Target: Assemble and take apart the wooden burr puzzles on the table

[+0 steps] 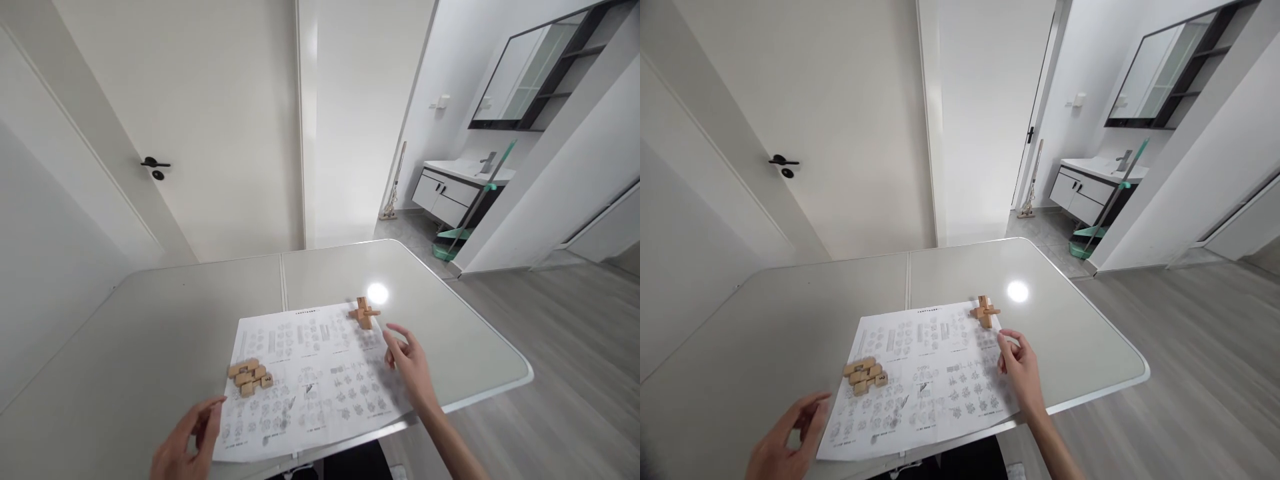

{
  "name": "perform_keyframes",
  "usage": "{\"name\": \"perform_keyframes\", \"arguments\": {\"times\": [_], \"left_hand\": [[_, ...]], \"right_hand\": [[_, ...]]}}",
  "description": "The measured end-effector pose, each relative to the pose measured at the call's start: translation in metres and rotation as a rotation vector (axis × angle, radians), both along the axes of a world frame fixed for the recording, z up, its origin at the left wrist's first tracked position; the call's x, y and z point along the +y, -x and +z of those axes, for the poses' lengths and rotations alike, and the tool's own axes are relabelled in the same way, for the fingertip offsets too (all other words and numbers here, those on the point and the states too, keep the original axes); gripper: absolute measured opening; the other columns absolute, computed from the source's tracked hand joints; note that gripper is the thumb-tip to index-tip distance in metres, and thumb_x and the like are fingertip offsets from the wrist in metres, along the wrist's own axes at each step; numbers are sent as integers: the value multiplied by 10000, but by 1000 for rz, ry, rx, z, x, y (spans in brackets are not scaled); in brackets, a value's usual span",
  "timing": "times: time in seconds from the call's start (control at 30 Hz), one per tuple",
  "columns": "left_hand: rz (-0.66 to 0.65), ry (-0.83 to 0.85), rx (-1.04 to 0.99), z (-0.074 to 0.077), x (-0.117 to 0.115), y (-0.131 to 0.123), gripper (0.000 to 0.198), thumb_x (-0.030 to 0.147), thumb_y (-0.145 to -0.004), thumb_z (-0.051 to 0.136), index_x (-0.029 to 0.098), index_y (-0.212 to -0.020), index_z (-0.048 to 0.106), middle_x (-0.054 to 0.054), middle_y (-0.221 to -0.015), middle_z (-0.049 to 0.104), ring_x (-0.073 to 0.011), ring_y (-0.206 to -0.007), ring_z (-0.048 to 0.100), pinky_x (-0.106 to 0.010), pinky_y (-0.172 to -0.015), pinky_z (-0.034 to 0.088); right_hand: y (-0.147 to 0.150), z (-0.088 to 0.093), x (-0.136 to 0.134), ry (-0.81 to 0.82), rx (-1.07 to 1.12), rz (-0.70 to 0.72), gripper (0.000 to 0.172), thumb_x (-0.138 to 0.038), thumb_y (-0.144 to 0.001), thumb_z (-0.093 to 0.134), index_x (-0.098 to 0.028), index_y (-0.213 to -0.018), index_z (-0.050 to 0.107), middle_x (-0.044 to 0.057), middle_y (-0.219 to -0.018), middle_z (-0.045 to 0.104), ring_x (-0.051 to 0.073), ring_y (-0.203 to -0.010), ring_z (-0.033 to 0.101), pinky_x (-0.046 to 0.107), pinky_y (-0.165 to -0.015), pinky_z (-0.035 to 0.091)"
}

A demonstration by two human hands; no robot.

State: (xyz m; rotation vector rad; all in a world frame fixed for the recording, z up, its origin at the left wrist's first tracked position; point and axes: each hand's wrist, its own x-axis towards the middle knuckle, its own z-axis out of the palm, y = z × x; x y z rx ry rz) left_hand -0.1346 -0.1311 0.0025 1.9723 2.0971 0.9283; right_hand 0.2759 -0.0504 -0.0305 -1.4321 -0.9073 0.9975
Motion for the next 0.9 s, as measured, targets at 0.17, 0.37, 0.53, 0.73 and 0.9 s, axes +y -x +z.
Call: {"name": "perform_keyframes", "arguments": {"times": [0.17,0.37,0.53,0.73,0.9], "left_hand": [[-14,27,89,-5,18,-3,497,588,-901,578,236,-1251,606,-114,-1225,672,-297,-1052,660,-390,-846,581],[-150,190,84,-15,34,-10,713,549,-886,648,285,-1496,390,-117,-1521,500,-362,-1379,501,-527,-1073,474],[-181,242,98,-16,45,-3,718,548,-855,687,260,-1468,447,-112,-1459,579,-361,-1350,535,-532,-1091,462],[-300,253,95,-15,59,14,627,501,-857,700,274,-1415,526,-95,-1389,662,-346,-1272,616,-516,-1059,505],[-302,247,88,-11,59,-3,566,477,-850,712,271,-1355,561,-90,-1355,683,-339,-1233,636,-523,-1063,498]], "right_hand": [[19,-13,-31,-3,22,170,516,-696,-860,664,-195,-983,639,-58,-500,487,151,-479,450,292,-527,405],[29,-20,-34,3,6,250,483,-699,-872,646,-223,-958,643,-64,-496,453,174,-490,452,312,-560,403],[27,-22,-33,46,-11,281,467,-688,-899,620,-225,-954,640,-51,-523,473,188,-528,483,322,-594,404],[31,-18,-34,38,-63,306,446,-669,-933,583,-227,-965,640,-45,-560,489,194,-573,489,327,-642,411],[33,-19,-33,38,-81,302,478,-698,-910,590,-225,-948,655,-39,-569,484,199,-567,489,331,-628,416]]}}
